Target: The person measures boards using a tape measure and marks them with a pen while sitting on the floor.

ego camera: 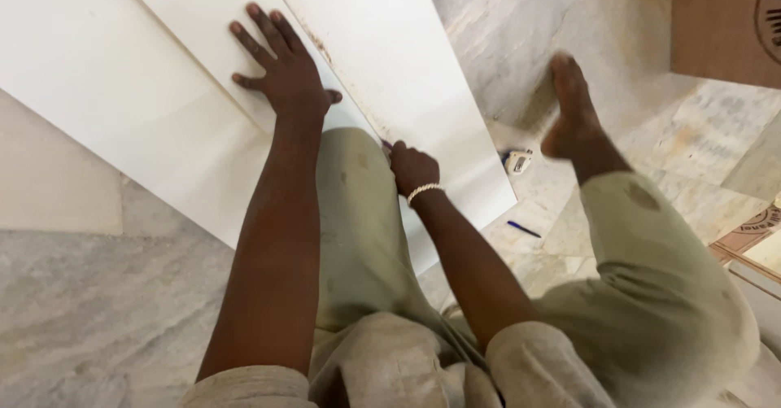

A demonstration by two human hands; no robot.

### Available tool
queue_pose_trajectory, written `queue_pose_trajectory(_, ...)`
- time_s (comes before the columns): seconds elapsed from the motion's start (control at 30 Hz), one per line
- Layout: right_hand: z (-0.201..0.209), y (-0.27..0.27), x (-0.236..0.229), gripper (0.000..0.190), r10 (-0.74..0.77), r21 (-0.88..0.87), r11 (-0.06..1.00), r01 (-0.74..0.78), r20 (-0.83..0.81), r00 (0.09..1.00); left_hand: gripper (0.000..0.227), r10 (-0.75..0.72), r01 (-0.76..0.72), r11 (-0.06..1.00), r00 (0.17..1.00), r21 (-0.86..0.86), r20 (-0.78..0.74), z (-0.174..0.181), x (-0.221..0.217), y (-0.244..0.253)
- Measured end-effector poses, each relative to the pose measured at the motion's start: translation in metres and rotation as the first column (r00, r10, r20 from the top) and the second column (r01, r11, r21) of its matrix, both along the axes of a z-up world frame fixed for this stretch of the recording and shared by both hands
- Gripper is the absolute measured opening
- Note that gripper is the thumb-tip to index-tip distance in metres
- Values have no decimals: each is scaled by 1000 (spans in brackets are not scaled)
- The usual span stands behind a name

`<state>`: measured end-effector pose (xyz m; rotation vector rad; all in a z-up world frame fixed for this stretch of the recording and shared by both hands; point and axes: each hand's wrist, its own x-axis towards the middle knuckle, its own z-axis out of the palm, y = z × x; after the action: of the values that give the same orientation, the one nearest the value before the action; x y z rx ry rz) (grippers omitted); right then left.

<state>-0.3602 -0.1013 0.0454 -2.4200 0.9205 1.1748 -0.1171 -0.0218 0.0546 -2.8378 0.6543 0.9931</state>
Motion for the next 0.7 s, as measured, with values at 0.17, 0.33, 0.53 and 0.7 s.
queue_pose_trajectory(0.17,1,3,3,26,-113,28,993,115,-56,992,157,-40,40,999,999,12,2,-8,-3,8)
queue_pose_trajectory(0.33,9,4,10,25,-135,-20,991,135,-18,991,158,-34,34,999,999,24,10,-2,1,1)
queue_pose_trajectory(0.53,5,2,1,27,-188,61,979,195,-94,978,160,-17,17,997,1000,80,-11,5,2,-2)
queue_pose_trajectory(0.7,6,3,-7,30,-262,105,959,263,-22,965,160,17,-16,999,1000,43,-16,4,3,0)
